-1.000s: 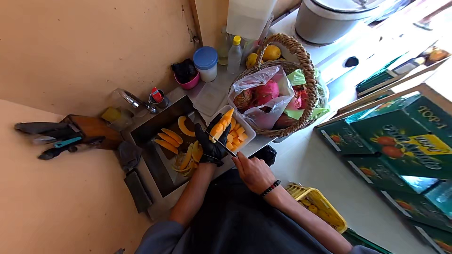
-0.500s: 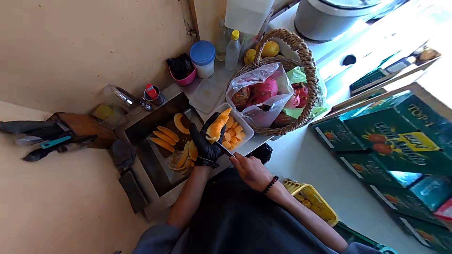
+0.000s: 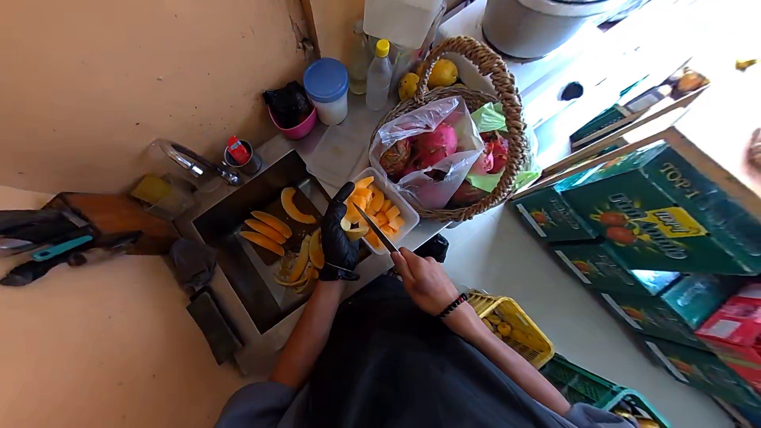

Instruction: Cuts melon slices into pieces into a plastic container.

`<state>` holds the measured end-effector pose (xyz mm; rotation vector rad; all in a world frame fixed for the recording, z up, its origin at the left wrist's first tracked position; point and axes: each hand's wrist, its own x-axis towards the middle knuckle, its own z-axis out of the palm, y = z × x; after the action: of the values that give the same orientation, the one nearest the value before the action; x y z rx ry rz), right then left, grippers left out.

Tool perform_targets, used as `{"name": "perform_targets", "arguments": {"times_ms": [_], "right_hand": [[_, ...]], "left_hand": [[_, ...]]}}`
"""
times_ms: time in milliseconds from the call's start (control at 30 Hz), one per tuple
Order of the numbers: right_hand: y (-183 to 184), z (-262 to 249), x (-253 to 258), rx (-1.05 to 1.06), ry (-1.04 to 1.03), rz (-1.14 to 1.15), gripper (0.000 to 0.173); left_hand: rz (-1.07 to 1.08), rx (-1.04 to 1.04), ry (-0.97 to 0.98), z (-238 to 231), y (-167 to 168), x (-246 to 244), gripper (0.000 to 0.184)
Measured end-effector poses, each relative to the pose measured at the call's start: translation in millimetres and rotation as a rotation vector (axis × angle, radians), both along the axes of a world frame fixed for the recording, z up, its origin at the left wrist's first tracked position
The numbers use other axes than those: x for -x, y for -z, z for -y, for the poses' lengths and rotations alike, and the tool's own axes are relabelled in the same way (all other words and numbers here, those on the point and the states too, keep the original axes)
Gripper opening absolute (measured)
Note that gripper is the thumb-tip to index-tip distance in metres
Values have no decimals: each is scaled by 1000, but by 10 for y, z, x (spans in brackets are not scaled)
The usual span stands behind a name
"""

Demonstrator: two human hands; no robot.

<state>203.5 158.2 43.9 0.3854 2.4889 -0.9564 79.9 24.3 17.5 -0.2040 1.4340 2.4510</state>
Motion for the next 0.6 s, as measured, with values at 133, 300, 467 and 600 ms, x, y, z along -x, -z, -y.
{"name": "perform_targets", "arguments": {"times_ms": [133,300,467,600], "right_hand": [[-20,-75,-20,-81,85,42,57],[-36,-58,92,-109,94,14,57],[-450,-206,105,-383,44,148,46],[-682,-229,405,-542,-107,304,42]], "left_hand": [[-87,-60,1,50,208,20,43],[-155,-49,88,185,212,-25,44],[-287,203,-20,846,251,-64,45],[-128,787,141,1516,1074,-144,40]]}}
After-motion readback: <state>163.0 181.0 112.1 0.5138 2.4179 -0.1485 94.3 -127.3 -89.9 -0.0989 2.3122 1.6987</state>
